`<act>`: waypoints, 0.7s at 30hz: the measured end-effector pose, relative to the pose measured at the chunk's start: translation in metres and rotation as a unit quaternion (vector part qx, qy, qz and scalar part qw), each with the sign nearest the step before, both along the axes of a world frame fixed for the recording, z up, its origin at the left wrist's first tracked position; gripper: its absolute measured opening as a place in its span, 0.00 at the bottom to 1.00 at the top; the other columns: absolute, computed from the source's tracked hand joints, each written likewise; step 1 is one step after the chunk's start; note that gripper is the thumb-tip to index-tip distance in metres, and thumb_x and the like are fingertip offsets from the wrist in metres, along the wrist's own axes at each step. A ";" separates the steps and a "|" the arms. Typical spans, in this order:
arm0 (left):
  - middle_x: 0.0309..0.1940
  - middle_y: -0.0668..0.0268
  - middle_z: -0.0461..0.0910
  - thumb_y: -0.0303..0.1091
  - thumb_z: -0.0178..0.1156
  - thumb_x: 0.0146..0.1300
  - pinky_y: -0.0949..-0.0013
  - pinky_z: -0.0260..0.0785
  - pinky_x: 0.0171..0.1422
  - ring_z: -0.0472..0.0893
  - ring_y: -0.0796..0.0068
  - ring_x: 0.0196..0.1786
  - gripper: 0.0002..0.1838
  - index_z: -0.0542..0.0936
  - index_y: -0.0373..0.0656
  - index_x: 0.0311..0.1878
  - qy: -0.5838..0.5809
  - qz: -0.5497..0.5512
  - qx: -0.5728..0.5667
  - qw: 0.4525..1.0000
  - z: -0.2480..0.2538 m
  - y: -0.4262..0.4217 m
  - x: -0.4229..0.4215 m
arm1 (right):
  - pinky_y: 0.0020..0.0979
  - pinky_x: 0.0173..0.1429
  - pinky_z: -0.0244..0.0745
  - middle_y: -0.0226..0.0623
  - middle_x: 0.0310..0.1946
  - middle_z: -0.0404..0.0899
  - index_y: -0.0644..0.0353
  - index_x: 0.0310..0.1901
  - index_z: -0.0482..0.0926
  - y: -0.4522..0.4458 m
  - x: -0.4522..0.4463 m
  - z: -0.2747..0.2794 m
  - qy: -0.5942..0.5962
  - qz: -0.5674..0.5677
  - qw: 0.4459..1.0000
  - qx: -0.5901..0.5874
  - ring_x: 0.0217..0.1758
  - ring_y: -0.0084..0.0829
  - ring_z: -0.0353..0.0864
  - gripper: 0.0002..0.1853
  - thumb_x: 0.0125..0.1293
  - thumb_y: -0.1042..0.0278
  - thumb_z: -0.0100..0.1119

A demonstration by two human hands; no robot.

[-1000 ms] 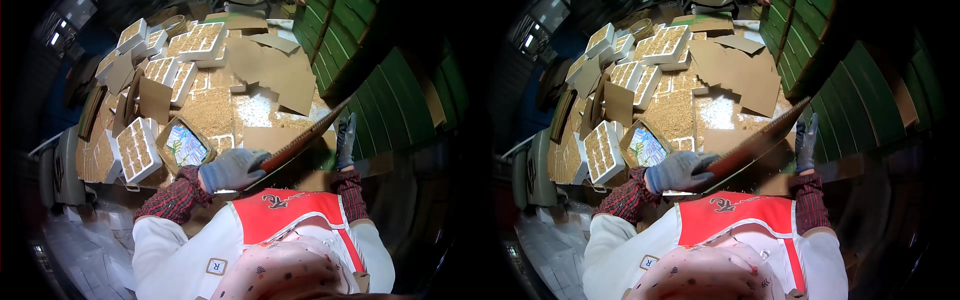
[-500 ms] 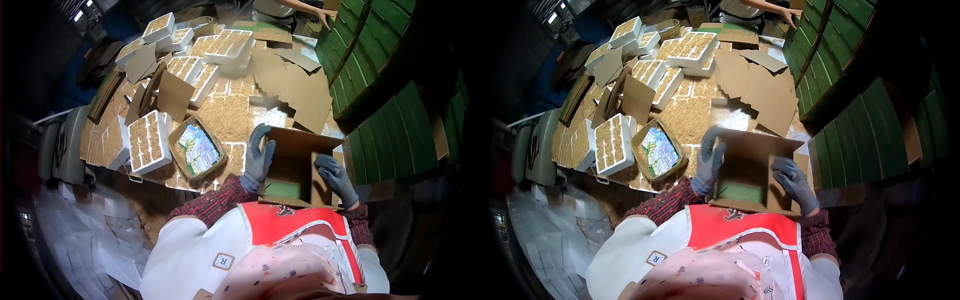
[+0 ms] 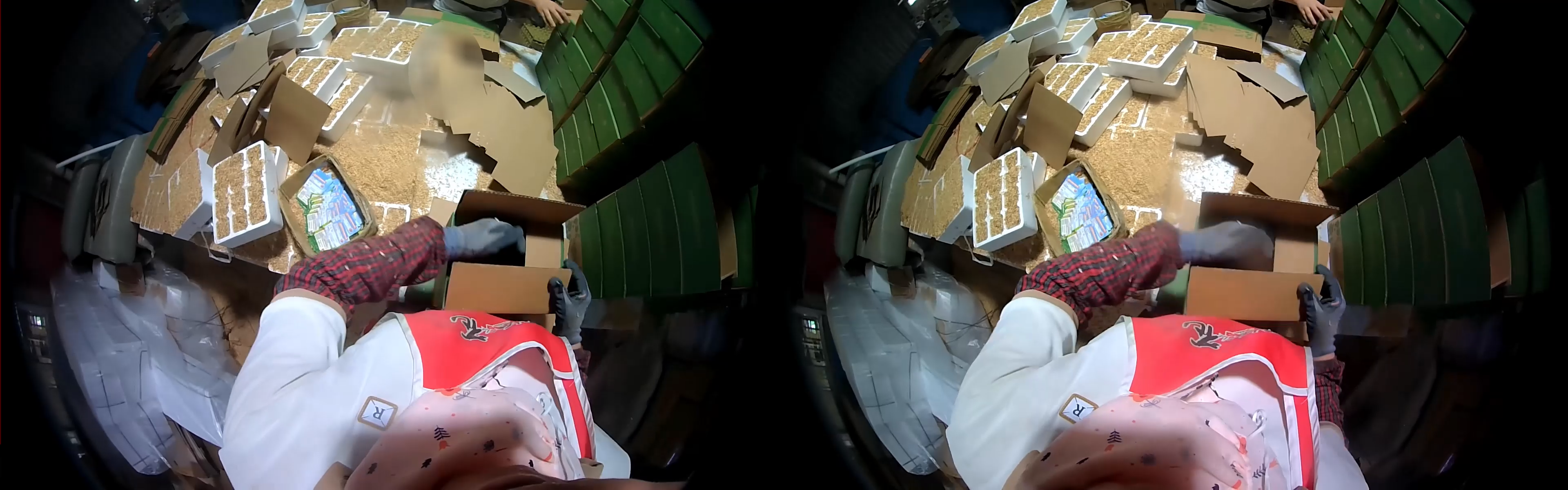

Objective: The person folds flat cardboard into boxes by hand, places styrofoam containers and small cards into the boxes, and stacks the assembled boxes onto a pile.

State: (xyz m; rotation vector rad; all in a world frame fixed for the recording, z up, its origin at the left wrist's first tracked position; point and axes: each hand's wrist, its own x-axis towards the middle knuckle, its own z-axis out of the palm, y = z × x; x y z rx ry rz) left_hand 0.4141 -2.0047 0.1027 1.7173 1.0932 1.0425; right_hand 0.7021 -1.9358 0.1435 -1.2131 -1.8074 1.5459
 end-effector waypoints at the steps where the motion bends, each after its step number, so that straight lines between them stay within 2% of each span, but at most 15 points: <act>1: 0.50 0.55 0.81 0.45 0.56 0.66 0.58 0.69 0.63 0.77 0.55 0.58 0.21 0.80 0.41 0.54 -0.111 0.025 -0.085 0.990 0.024 -0.013 -0.010 | 0.31 0.64 0.68 0.41 0.59 0.74 0.65 0.65 0.70 0.003 -0.005 -0.012 0.030 -0.027 0.994 0.098 0.60 0.31 0.74 0.31 0.63 0.64 0.68; 2: 0.54 0.54 0.79 0.49 0.57 0.66 0.56 0.67 0.65 0.75 0.54 0.61 0.23 0.79 0.42 0.56 -0.217 0.049 -0.168 0.960 0.043 -0.028 -0.022 | 0.32 0.67 0.66 0.43 0.63 0.71 0.64 0.67 0.67 0.006 -0.011 -0.030 0.061 -0.056 0.977 0.194 0.64 0.32 0.71 0.32 0.63 0.68 0.68; 3: 0.58 0.53 0.75 0.54 0.57 0.66 0.52 0.65 0.68 0.72 0.52 0.64 0.28 0.76 0.42 0.59 -0.004 0.071 0.015 0.997 0.041 -0.050 -0.026 | 0.33 0.69 0.63 0.43 0.65 0.68 0.63 0.69 0.65 0.009 -0.011 -0.038 0.038 -0.063 0.990 0.121 0.67 0.33 0.68 0.34 0.63 0.70 0.67; 4: 0.63 0.52 0.71 0.60 0.56 0.65 0.49 0.62 0.70 0.68 0.50 0.68 0.33 0.74 0.42 0.62 0.208 0.086 0.199 0.954 0.034 -0.074 -0.027 | 0.34 0.71 0.61 0.43 0.68 0.66 0.62 0.70 0.63 0.015 -0.008 -0.045 0.015 -0.070 0.996 0.046 0.70 0.35 0.65 0.35 0.63 0.72 0.67; 5: 0.68 0.51 0.64 0.65 0.56 0.62 0.43 0.56 0.74 0.62 0.46 0.72 0.38 0.70 0.45 0.66 0.287 -0.013 0.232 0.929 0.024 -0.092 -0.035 | 0.35 0.73 0.59 0.43 0.71 0.63 0.61 0.72 0.61 0.022 -0.002 -0.054 -0.009 -0.076 0.997 -0.029 0.73 0.36 0.62 0.37 0.62 0.75 0.66; 7: 0.68 0.51 0.63 0.65 0.57 0.60 0.44 0.52 0.77 0.62 0.48 0.72 0.40 0.68 0.46 0.67 0.345 -0.071 0.265 0.898 0.022 -0.105 -0.055 | 0.37 0.75 0.57 0.44 0.73 0.59 0.59 0.74 0.57 0.056 0.023 -0.081 -0.041 0.146 0.968 0.199 0.75 0.40 0.59 0.37 0.65 0.71 0.64; 8: 0.67 0.49 0.65 0.65 0.56 0.61 0.44 0.55 0.76 0.64 0.48 0.71 0.40 0.69 0.45 0.67 0.366 -0.063 0.283 0.884 0.015 -0.095 -0.069 | 0.37 0.75 0.57 0.44 0.73 0.59 0.58 0.74 0.57 0.053 0.009 -0.050 0.071 0.146 0.984 0.073 0.75 0.40 0.59 0.36 0.68 0.63 0.59; 10: 0.63 0.49 0.70 0.57 0.56 0.65 0.49 0.60 0.74 0.68 0.49 0.69 0.35 0.69 0.41 0.66 0.179 0.161 0.242 0.940 0.019 -0.075 -0.086 | 0.37 0.76 0.56 0.45 0.73 0.59 0.56 0.74 0.57 0.042 -0.023 0.020 0.294 0.099 0.930 -0.197 0.75 0.41 0.59 0.36 0.73 0.45 0.49; 11: 0.61 0.51 0.72 0.54 0.50 0.69 0.53 0.64 0.71 0.69 0.56 0.67 0.31 0.69 0.39 0.65 0.013 0.167 0.096 0.981 -0.013 -0.062 -0.089 | 0.35 0.75 0.56 0.44 0.72 0.62 0.57 0.73 0.59 0.033 -0.042 0.058 0.355 0.128 0.907 -0.186 0.74 0.39 0.61 0.35 0.73 0.44 0.48; 12: 0.60 0.54 0.73 0.52 0.45 0.73 0.58 0.67 0.68 0.71 0.63 0.64 0.29 0.70 0.36 0.64 -0.272 0.188 -0.043 0.943 -0.045 -0.048 -0.092 | 0.34 0.75 0.57 0.43 0.71 0.64 0.58 0.72 0.62 0.030 -0.053 0.074 0.413 0.155 0.881 -0.174 0.73 0.37 0.63 0.35 0.73 0.42 0.47; 13: 0.58 0.57 0.75 0.49 0.39 0.77 0.63 0.70 0.65 0.73 0.70 0.62 0.27 0.71 0.34 0.63 -0.481 0.247 -0.117 0.833 -0.077 -0.035 -0.095 | 0.33 0.74 0.57 0.41 0.67 0.67 0.59 0.69 0.66 0.032 -0.062 0.075 0.303 0.168 0.937 -0.045 0.71 0.33 0.65 0.32 0.73 0.44 0.49; 16: 0.55 0.64 0.75 0.52 0.38 0.79 0.71 0.66 0.66 0.71 0.75 0.55 0.29 0.72 0.34 0.62 -0.240 0.392 -0.147 0.876 -0.216 -0.059 -0.068 | 0.28 0.58 0.68 0.28 0.42 0.80 0.63 0.46 0.80 0.060 -0.090 0.007 0.037 0.086 0.988 0.120 0.48 0.23 0.75 0.15 0.72 0.57 0.57; 18: 0.67 0.48 0.69 0.60 0.30 0.76 0.64 0.59 0.74 0.68 0.55 0.70 0.39 0.67 0.31 0.68 -0.183 0.367 -0.139 0.901 -0.203 -0.087 -0.050 | 0.28 0.51 0.71 0.31 0.35 0.81 0.64 0.40 0.81 0.085 -0.090 -0.057 -0.016 0.124 0.979 0.162 0.42 0.24 0.77 0.19 0.71 0.52 0.57; 19: 0.64 0.47 0.72 0.58 0.34 0.76 0.65 0.55 0.75 0.69 0.56 0.70 0.37 0.64 0.33 0.70 -0.157 0.424 -0.202 0.869 -0.122 -0.115 -0.038 | 0.28 0.51 0.72 0.34 0.34 0.81 0.65 0.40 0.81 0.097 -0.097 -0.051 -0.093 0.182 0.967 0.154 0.41 0.24 0.77 0.21 0.70 0.50 0.57; 21: 0.69 0.48 0.65 0.52 0.50 0.73 0.64 0.50 0.77 0.63 0.56 0.73 0.36 0.57 0.35 0.74 -0.161 0.427 -0.069 0.887 -0.038 -0.134 -0.018 | 0.28 0.50 0.72 0.39 0.32 0.82 0.67 0.40 0.82 0.113 -0.115 -0.030 -0.250 0.291 0.915 0.125 0.41 0.26 0.79 0.24 0.70 0.47 0.56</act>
